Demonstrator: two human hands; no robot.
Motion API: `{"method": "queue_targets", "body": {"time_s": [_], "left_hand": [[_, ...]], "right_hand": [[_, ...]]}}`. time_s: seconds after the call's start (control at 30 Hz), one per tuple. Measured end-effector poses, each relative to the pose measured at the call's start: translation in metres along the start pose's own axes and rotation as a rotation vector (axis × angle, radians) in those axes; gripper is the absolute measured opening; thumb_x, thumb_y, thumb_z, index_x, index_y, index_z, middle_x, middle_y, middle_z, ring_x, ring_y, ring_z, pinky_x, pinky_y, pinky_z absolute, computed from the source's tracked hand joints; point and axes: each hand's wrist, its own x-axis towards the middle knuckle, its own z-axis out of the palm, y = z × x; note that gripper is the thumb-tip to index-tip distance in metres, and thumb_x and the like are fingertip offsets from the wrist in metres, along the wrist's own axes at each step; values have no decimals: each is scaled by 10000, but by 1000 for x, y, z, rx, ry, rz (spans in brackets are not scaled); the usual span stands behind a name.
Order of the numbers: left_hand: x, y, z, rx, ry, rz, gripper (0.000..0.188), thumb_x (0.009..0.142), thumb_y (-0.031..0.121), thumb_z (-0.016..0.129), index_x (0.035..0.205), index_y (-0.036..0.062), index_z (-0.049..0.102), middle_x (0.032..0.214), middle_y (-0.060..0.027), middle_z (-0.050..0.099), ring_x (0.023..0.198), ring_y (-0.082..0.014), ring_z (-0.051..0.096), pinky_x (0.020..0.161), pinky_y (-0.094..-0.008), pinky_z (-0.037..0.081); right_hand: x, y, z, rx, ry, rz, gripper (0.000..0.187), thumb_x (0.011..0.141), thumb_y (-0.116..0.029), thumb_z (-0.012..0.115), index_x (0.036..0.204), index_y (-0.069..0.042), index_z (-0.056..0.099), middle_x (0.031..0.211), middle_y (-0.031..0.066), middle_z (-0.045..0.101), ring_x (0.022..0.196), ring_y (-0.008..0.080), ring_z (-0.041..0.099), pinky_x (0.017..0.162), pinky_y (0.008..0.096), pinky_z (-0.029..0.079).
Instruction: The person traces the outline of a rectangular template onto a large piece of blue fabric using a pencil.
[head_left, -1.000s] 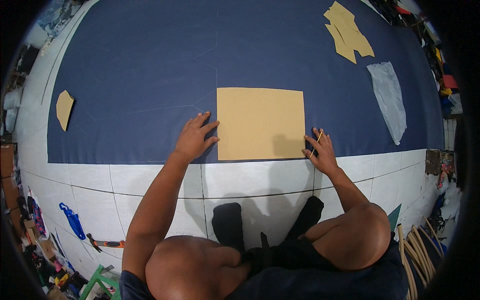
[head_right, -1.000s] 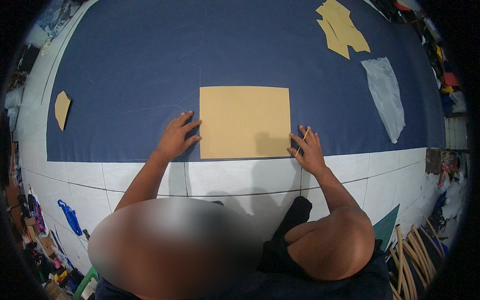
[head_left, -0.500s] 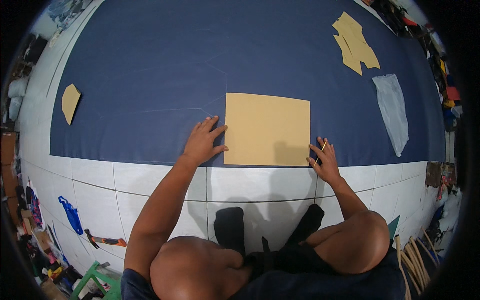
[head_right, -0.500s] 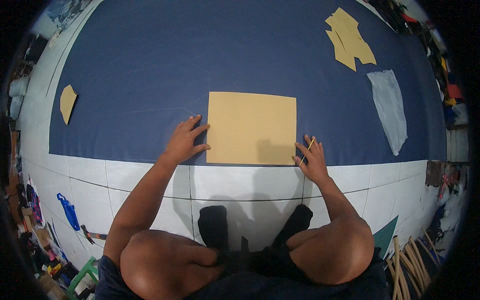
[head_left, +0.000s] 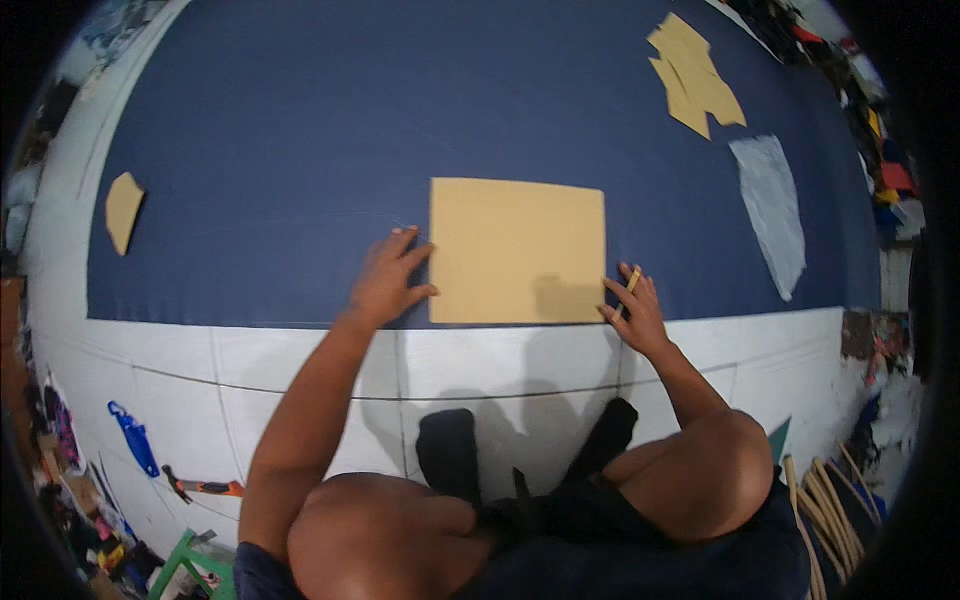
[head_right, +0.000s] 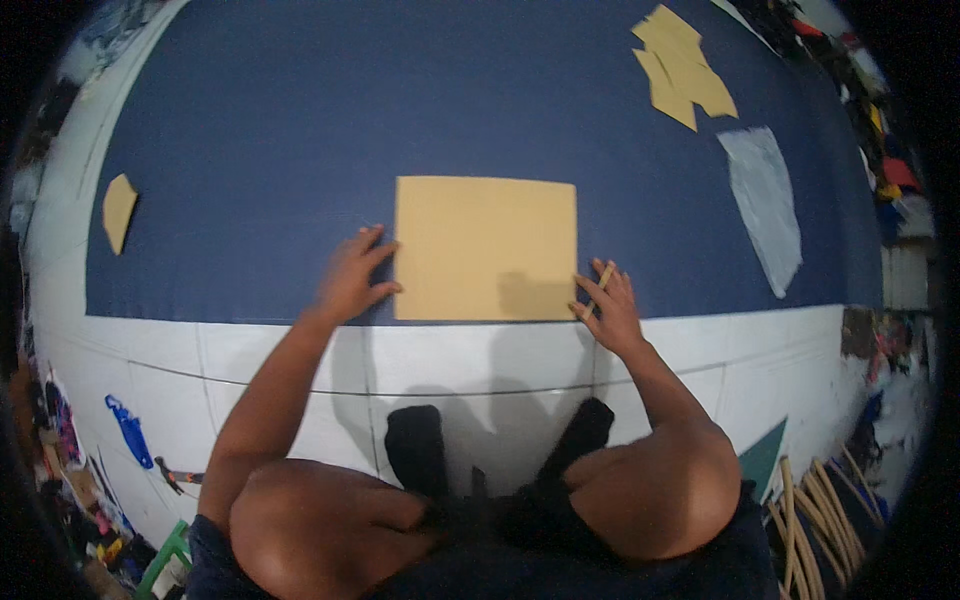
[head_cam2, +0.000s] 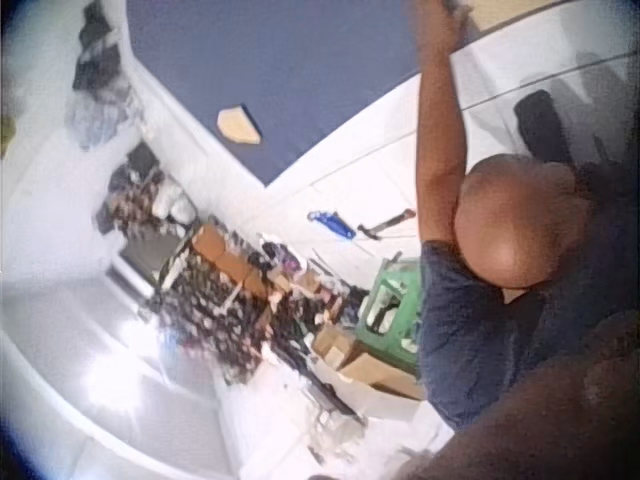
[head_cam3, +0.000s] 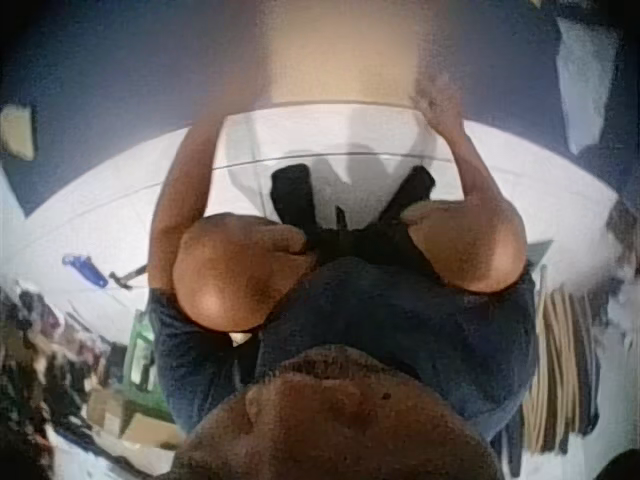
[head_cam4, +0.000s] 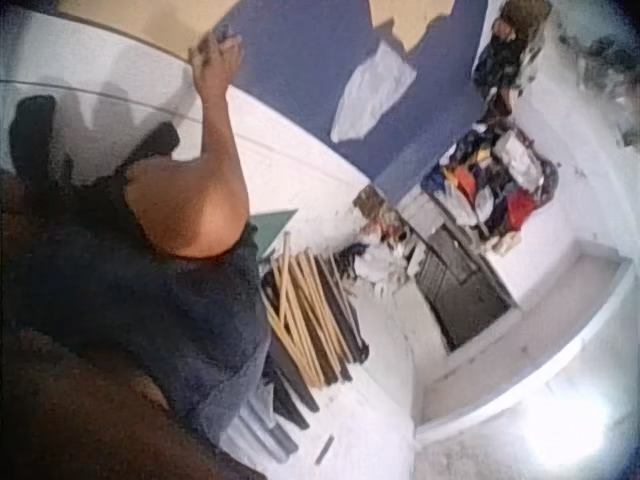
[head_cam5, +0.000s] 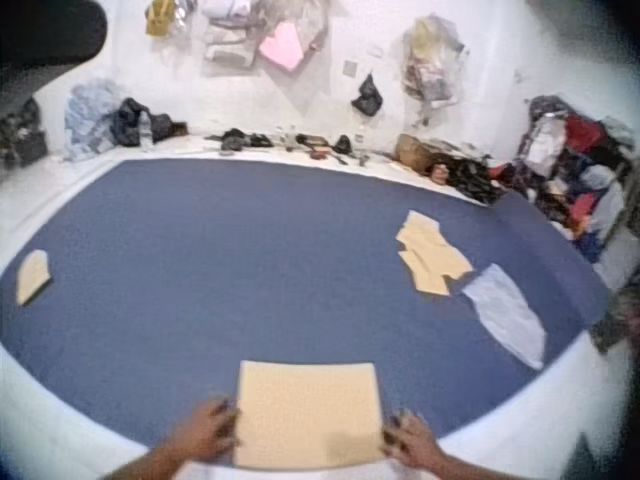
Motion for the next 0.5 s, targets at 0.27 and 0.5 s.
{"method": "queue_targets", "body": {"time_s": [0.27, 0.5], "left_hand": [[-3, 6, -5, 35, -12, -72, 738, 798, 355, 851, 1455, 178, 566, 1632, -129, 378, 1524, -349, 315, 1241, -499, 276], [-1, 15, -12, 60, -41, -76, 753, 793, 391, 847, 1460, 191, 562, 1631, -114, 383, 1515, -335, 337, 1244, -482, 283]], "right_hand": [[7, -2, -2, -7, -13, 6, 534, 939, -428, 720, 1405, -194, 605, 1606, 172, 396, 1521, 428, 282, 1225, 610, 211], [4, 3, -1, -10, -37, 23, 536, 957, -457, 687, 1433, -234, 583, 1608, 151, 385, 1536, 412, 250, 1244, 602, 180]]}}
